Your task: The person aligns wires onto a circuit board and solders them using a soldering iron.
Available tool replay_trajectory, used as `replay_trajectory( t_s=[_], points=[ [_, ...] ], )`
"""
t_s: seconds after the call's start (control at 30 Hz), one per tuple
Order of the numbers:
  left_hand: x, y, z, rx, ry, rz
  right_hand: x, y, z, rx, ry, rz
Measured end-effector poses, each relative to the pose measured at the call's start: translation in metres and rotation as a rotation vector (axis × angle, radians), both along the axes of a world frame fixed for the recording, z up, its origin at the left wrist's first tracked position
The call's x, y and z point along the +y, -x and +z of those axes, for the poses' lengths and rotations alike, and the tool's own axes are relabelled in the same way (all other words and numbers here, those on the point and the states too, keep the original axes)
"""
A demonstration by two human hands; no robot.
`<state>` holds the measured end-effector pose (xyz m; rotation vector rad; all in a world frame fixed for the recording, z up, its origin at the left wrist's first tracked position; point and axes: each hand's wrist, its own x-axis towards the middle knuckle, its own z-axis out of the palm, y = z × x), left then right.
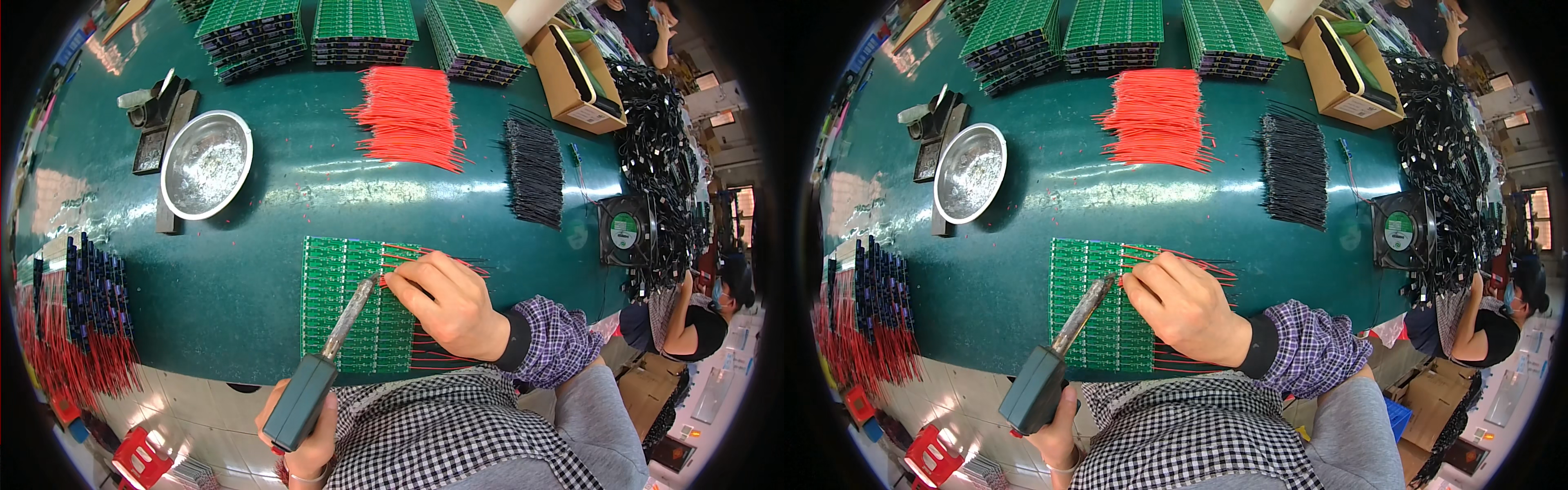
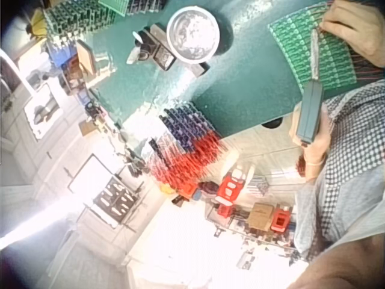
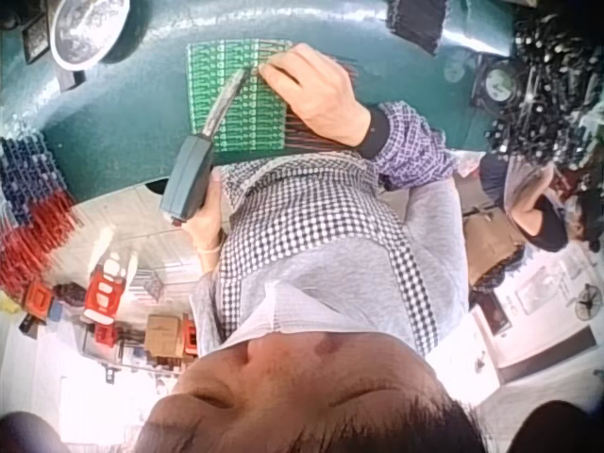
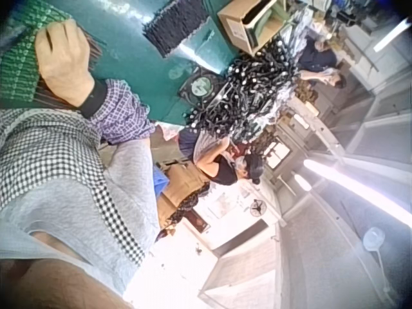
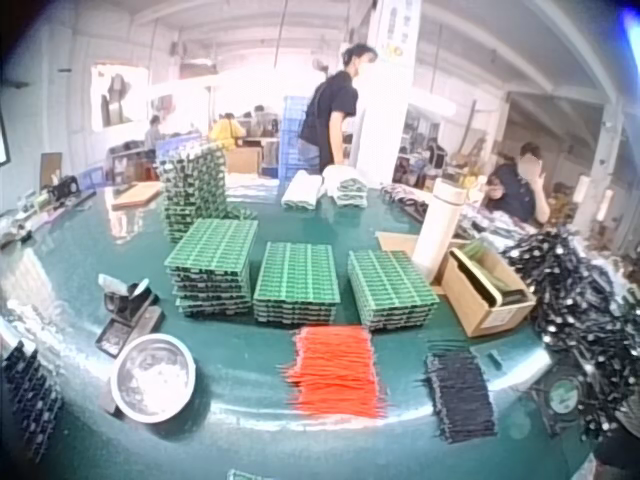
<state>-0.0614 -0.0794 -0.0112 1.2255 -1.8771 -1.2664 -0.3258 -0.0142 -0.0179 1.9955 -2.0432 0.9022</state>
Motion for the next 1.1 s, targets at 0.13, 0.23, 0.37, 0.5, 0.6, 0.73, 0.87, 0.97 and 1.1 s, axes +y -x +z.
replay_trajectory(
  t_s=[0.13, 0.23, 0.37, 0.5, 0.6, 0.73, 0.87, 0.97, 1.1],
  points=[
    [-0.006, 0.008, 0.008, -0.051, 0.064, -0.074, 0.000, 0.001, 0.000, 0.000, -0.005, 0.000],
    [-0.004, 0.006, 0.006, -0.051, 0.032, -0.057, 0.000, 0.001, -0.001, -0.002, -0.002, 0.002],
    [-0.004, 0.001, 0.007, -0.008, 0.011, -0.006, -0.001, -0.001, 0.000, 0.007, 0.006, 0.001],
    [-0.021, -0.015, 0.007, 0.197, 0.278, 0.131, 0.001, 0.001, -0.001, 0.002, 0.000, -0.009],
    [-0.062, -0.016, 0.036, 0.315, 0.669, 0.385, 0.000, -0.001, 0.001, 0.005, 0.005, -0.006],
    [-0.112, -0.017, 0.042, 0.416, 0.427, 0.343, 0.002, -0.002, 0.000, -0.011, -0.005, -0.014],
    [-0.108, 0.026, 0.016, 0.318, 0.230, 0.411, 0.000, -0.001, -0.007, 0.005, 0.017, -0.025],
    [-0.065, 0.018, 0.015, 0.393, 0.254, 0.320, 0.002, -0.001, -0.001, 0.004, -0.025, -0.009],
    [-0.027, -0.006, 0.000, 0.283, 0.086, 0.156, 0.002, 0.002, 0.002, -0.005, -0.012, 0.002]
  ],
)
